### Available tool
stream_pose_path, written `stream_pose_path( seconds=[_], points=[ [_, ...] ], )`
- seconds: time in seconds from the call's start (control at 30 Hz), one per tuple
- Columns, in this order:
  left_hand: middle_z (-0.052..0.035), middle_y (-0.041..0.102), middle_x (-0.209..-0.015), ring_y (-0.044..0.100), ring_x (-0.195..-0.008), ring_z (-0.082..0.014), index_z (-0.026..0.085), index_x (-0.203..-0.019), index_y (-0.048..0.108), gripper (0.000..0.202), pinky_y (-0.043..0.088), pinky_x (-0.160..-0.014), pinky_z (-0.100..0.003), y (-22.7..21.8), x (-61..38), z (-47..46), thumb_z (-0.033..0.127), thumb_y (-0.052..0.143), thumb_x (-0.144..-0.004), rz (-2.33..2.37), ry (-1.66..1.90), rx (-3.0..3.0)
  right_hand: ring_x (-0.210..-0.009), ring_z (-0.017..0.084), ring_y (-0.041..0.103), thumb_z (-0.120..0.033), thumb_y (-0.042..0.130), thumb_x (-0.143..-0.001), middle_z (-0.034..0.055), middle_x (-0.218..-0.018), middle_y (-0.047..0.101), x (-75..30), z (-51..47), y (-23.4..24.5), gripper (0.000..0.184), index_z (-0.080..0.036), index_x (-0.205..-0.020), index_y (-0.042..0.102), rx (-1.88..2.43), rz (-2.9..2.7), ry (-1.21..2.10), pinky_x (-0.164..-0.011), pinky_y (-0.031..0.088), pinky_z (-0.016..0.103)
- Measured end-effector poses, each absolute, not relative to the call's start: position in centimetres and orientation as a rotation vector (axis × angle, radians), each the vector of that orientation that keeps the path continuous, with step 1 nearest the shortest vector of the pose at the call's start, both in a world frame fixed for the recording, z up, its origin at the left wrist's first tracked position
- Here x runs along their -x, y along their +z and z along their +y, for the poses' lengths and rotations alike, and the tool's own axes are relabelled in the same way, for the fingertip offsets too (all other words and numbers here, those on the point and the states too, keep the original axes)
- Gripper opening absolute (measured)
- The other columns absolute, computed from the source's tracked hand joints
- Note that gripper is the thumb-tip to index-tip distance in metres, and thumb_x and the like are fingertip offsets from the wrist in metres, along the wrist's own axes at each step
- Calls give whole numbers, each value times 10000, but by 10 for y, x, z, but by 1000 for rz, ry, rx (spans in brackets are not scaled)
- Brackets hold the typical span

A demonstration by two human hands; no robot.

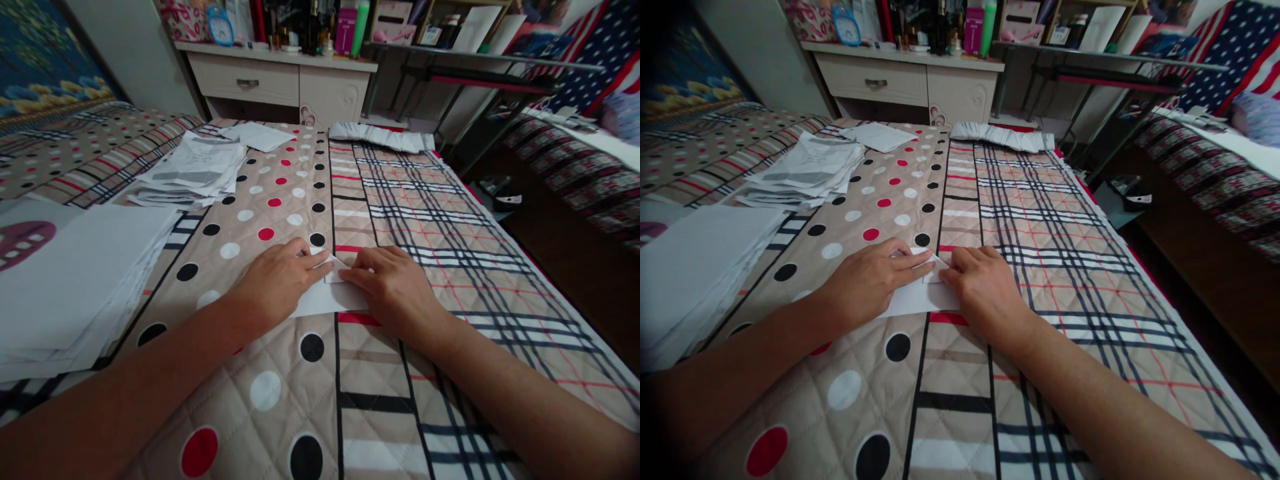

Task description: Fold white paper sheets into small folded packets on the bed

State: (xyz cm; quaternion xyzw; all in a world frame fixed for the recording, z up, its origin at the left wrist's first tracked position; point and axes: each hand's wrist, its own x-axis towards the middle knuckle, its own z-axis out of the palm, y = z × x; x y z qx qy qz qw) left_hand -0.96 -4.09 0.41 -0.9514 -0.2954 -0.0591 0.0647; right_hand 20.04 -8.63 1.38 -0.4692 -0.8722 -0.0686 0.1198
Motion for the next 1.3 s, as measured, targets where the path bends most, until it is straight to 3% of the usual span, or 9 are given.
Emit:
stream_pose_path(
  seconds=[0.37, 0.6, 0.77, 0.93, 1.0, 1.17, 1.3],
  points=[
    [33, 588, -1354, 506, -1060, -217, 258, -1288, 579, 538, 447, -776, -327, 5, 10, -40, 10, 532, -813, -883, -120, 2886, -768, 194, 575, -134, 561, -888, 54, -813, 667, -201, -87, 16, 208, -194, -920, 758, 1493, -2502, -119, -743, 368, 321],
    [28, 557, -1393, 494, -1083, -215, 272, -1316, 564, 579, 444, -811, -326, 8, 11, -39, 14, 536, -798, -865, -52, 2910, -780, 179, 568, -71, 586, -843, 34, -804, 648, -208, -88, 26, 227, -214, -903, 752, 1542, -2605, -73, -762, 347, 312],
    [57, 538, -1409, 494, -1106, -219, 346, -1326, 552, 637, 449, -836, -333, 9, 16, -34, 12, 528, -784, -820, -30, 2933, -754, 209, 547, -132, 593, -849, 65, -833, 647, -198, -96, 37, 151, -190, -832, 731, 1638, -2730, -233, -731, 333, 360],
    [66, 557, -1387, 498, -1121, -221, 397, -1292, 573, 646, 453, -829, -325, 9, 19, -30, 4, 517, -782, -737, -86, 2973, -833, 247, 551, -91, 557, -831, 100, -847, 646, -185, -101, 40, 190, -163, -731, 702, 1676, -2691, -321, -697, 336, 369],
    [49, 559, -1387, 501, -1124, -228, 389, -1274, 592, 635, 458, -829, -332, 8, 19, -30, 7, 534, -771, -728, -113, 2977, -865, 238, 555, -70, 531, -825, 101, -889, 646, -184, -97, 37, 212, -161, -716, 690, 1658, -2587, -272, -688, 354, 345],
    [37, 590, -1348, 510, -1131, -245, 374, -1242, 624, 629, 487, -843, -359, 4, 19, -31, -4, 535, -747, -740, -235, 3027, -821, 166, 597, -120, 548, -827, 69, -1005, 651, -183, -70, 25, 217, -169, -1004, 662, 1624, -2306, 128, -648, 393, 263],
    [34, 651, -1255, 550, -1105, -223, 361, -1117, 705, 610, 516, -857, -354, -2, 20, -26, -49, 495, -717, -814, -480, 3167, -744, 174, 606, -208, 647, -807, 53, -861, 688, -179, -50, 19, 118, -168, -915, 668, 1792, -2245, 214, -621, 371, 266]
  ],
)
